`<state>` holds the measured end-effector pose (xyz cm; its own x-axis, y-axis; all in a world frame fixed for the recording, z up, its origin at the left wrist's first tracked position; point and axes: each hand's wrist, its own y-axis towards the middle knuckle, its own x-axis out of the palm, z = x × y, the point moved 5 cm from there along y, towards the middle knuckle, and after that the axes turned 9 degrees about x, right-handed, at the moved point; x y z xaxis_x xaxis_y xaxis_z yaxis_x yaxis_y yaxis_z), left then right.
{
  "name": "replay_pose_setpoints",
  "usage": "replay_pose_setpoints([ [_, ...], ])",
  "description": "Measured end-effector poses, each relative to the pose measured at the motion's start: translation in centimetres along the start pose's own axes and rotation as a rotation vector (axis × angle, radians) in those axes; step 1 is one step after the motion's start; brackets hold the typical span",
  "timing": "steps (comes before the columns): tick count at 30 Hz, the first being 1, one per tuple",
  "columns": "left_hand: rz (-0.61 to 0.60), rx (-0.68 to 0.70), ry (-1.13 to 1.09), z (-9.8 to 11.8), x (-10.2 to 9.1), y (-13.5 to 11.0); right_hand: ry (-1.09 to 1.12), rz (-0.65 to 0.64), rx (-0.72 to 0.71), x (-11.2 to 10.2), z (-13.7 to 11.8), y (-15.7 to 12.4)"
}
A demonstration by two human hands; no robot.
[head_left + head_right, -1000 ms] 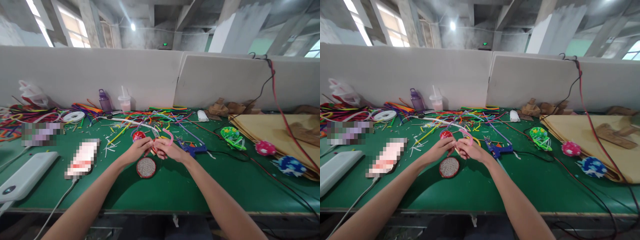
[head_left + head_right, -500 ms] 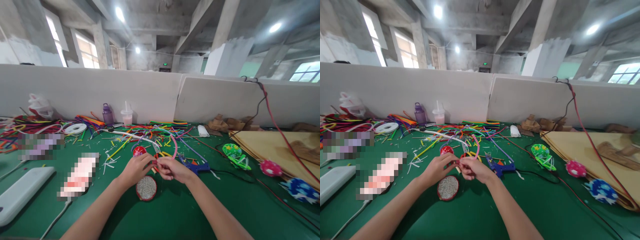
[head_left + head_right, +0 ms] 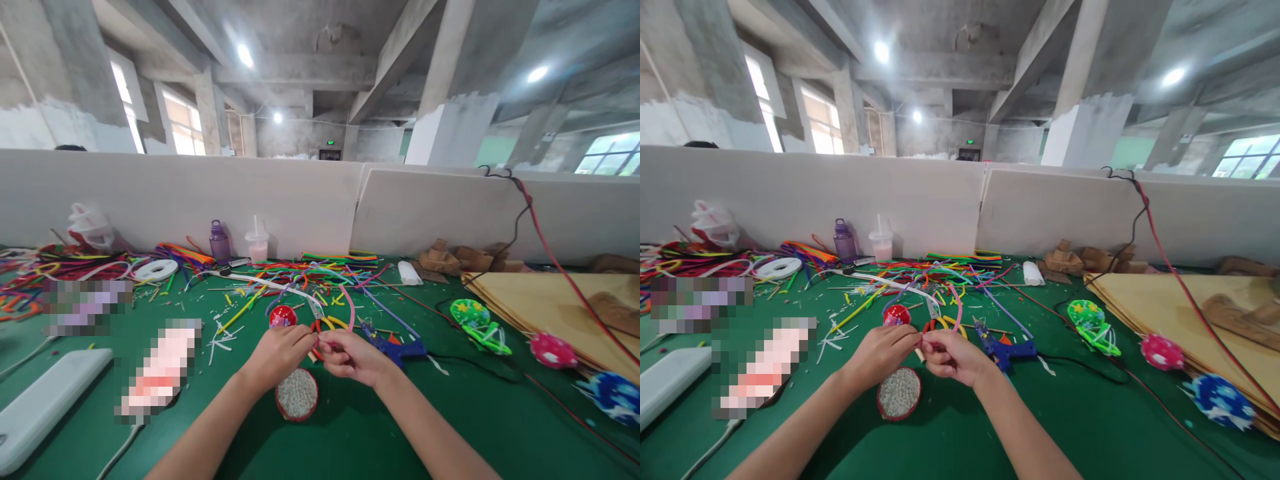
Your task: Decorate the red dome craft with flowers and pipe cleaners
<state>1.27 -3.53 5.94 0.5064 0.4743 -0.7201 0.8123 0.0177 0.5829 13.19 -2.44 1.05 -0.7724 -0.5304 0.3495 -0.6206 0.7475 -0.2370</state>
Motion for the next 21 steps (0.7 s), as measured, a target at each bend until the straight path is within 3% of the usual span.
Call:
replay_pose_setpoints([
  [6,-0.043,-0.164,-0.269,-0.8,0.4,-0.1,-0.095,0.071,-0.057,0.3,-0.9,-0.9],
  [11,-0.092,-0.379,-0.641,-1.0,0.7,-0.1,-0.377,0.138,-0.098,0.2,-1.8,-1.7],
  [14,-0.096,-0.562,-0.890,-1.1,1.4,-0.1,-0.485,0.142,-0.139,0.2,-2.2,-2.1],
  [17,-0.070,-0.774,-1.273,-1.1,2.6,-0.4,-0.658,0.194,-0.228,0.4,-2.4,-2.2],
  [19,0.017,-0.930,-1.498,-1.2,3.2,-0.7,-0.801,0.290,-0.337,0.5,-2.8,-2.3],
  [21,0.007,-1.032,-1.620,-1.2,3.7,-1.1,-0.877,0.399,-0.431,0.6,-3.0,-2.4],
])
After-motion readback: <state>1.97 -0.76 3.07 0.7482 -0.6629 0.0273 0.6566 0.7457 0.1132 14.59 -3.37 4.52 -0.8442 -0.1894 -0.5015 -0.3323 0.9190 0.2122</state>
